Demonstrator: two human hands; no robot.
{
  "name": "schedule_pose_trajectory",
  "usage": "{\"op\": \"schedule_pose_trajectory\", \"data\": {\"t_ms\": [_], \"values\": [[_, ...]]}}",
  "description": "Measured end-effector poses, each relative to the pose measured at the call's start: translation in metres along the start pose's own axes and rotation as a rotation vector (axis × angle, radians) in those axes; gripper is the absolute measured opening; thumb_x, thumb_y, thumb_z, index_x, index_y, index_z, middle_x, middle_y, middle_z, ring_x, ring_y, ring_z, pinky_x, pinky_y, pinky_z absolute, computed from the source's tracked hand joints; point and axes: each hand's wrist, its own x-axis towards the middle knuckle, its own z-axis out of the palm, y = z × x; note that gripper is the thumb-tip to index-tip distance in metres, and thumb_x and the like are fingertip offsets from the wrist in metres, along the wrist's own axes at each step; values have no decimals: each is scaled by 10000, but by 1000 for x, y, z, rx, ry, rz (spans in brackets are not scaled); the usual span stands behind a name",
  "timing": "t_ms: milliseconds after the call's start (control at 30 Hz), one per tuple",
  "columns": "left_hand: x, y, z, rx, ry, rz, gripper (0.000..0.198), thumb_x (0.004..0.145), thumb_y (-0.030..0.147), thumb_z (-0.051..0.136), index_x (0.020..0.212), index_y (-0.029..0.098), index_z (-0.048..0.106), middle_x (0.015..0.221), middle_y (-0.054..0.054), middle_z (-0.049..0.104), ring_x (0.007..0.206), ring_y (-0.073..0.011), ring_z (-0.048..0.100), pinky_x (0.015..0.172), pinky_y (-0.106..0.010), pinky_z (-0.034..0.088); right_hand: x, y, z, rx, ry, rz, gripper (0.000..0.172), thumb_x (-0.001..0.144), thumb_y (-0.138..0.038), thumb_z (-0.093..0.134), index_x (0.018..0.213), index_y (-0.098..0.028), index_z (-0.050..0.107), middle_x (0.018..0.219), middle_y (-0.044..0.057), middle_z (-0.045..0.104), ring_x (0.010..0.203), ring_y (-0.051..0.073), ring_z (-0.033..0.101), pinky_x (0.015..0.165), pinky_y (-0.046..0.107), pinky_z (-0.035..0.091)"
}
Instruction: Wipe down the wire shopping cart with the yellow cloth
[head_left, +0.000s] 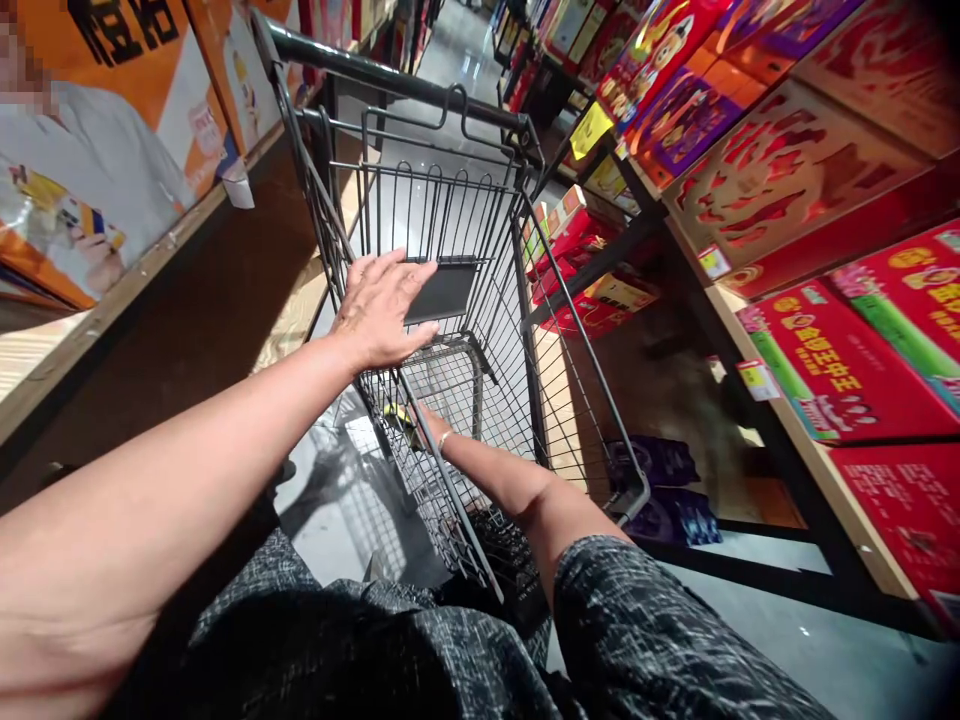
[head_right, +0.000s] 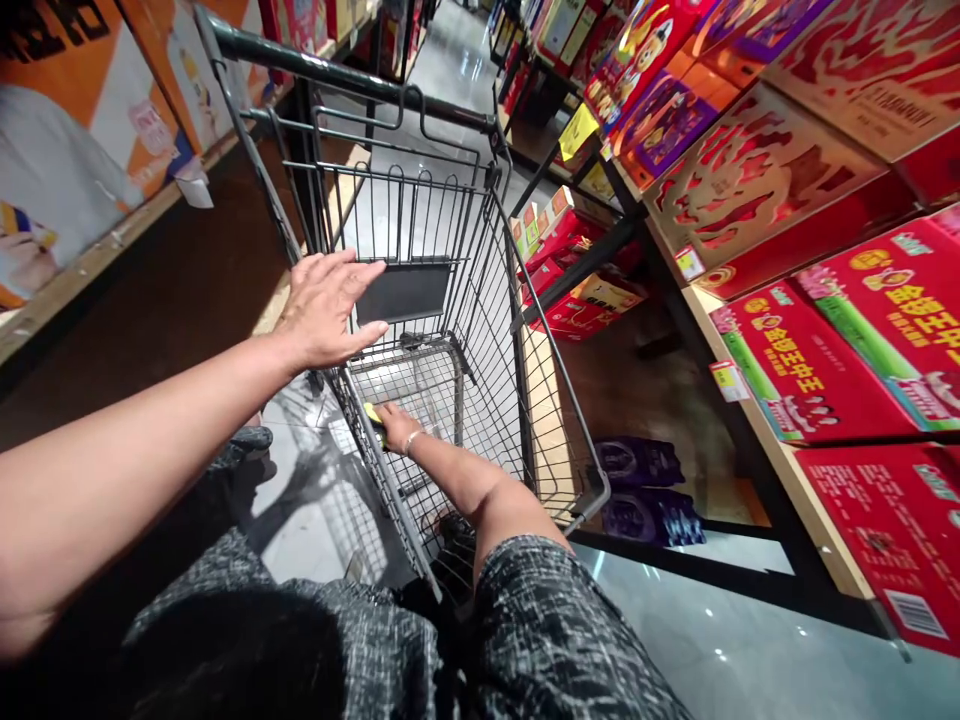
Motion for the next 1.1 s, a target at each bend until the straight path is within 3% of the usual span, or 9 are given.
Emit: {"op": "schedule_pose_trajectory", "data": {"t_ms": [133, 233, 333, 500, 667, 733, 800, 867, 1100], "values": [[0, -1, 1, -15, 21, 13, 733, 827, 503, 592, 1514, 348, 389, 1451, -22, 541, 1462, -336, 312, 1199, -581, 165, -16, 56, -6, -287, 4, 206, 573, 874, -94, 489, 1419, -268, 469, 1421, 85, 496, 1161, 253, 499, 916, 347, 476], [0, -2, 1, -18, 50, 34, 690, 818, 497, 593, 1465, 305, 455, 1418, -33, 568, 1443, -344, 334, 1190, -583, 183, -18, 90, -37, -478, 52, 387, 519, 928, -102, 384, 1431, -191, 474, 1411, 187, 472, 1178, 304, 480, 915, 418, 464], [0, -1, 2, 1, 92, 60, 636, 821, 486, 593, 1411, 262, 508, 1384, -50, 596, 1420, -342, 363, 1180, -573, 207, -17, 112, -75, -632, 79, 443, 467, 956, -111, 335, 1349, -217, 565, 1358, 184, 508, 1201, 320, 457, 948, 460, 434], [0, 0, 2, 12, 82, 56, 608, 827, 495, 571, 1394, 282, 509, 1384, -41, 597, 1421, -327, 363, 1182, -567, 206, -14, 105, -153, -818, 180, 353, 489, 983, -126, 308, 1395, -246, 542, 1394, 161, 483, 1264, 336, 383, 990, 471, 374], [3, -5, 0, -31, 23, 31, 654, 836, 622, 492, 1424, 337, 474, 1423, 2, 565, 1443, -331, 312, 1194, -592, 171, -14, 77, -259, -1023, 663, 281, 466, 1054, -273, 255, 1471, -281, 465, 1423, 154, 440, 1206, 343, 392, 886, 478, 381], [6, -8, -1, -46, 8, 11, 682, 825, 673, 460, 1430, 359, 471, 1432, 26, 553, 1449, -336, 295, 1202, -596, 158, -16, 74, -283, -1009, 835, 289, 465, 1068, -310, 224, 1463, -278, 468, 1427, 150, 425, 1193, 331, 388, 875, 495, 371], [9, -13, -3, -48, 7, -18, 679, 824, 651, 457, 1427, 341, 489, 1426, 12, 554, 1450, -337, 295, 1210, -586, 156, -16, 77, -285, -987, 872, 300, 465, 1069, -308, 213, 1447, -281, 482, 1428, 146, 428, 1185, 320, 384, 872, 501, 367], [13, -18, -4, -58, 4, -50, 659, 820, 588, 484, 1418, 312, 514, 1412, -22, 562, 1454, -340, 297, 1219, -572, 153, -14, 83, -270, -984, 796, 292, 469, 1064, -296, 210, 1442, -290, 488, 1459, 139, 416, 1196, 323, 373, 882, 508, 365], [27, -40, -5, -143, -29, -96, 584, 821, 516, 531, 1389, 379, 550, 1413, 8, 567, 1459, -347, 291, 1242, -578, 106, 7, 91, -172, -947, 251, 234, 431, 1000, -191, 306, 1295, -205, 620, 1392, 158, 483, 1261, 341, 358, 1004, 517, 332]]}}
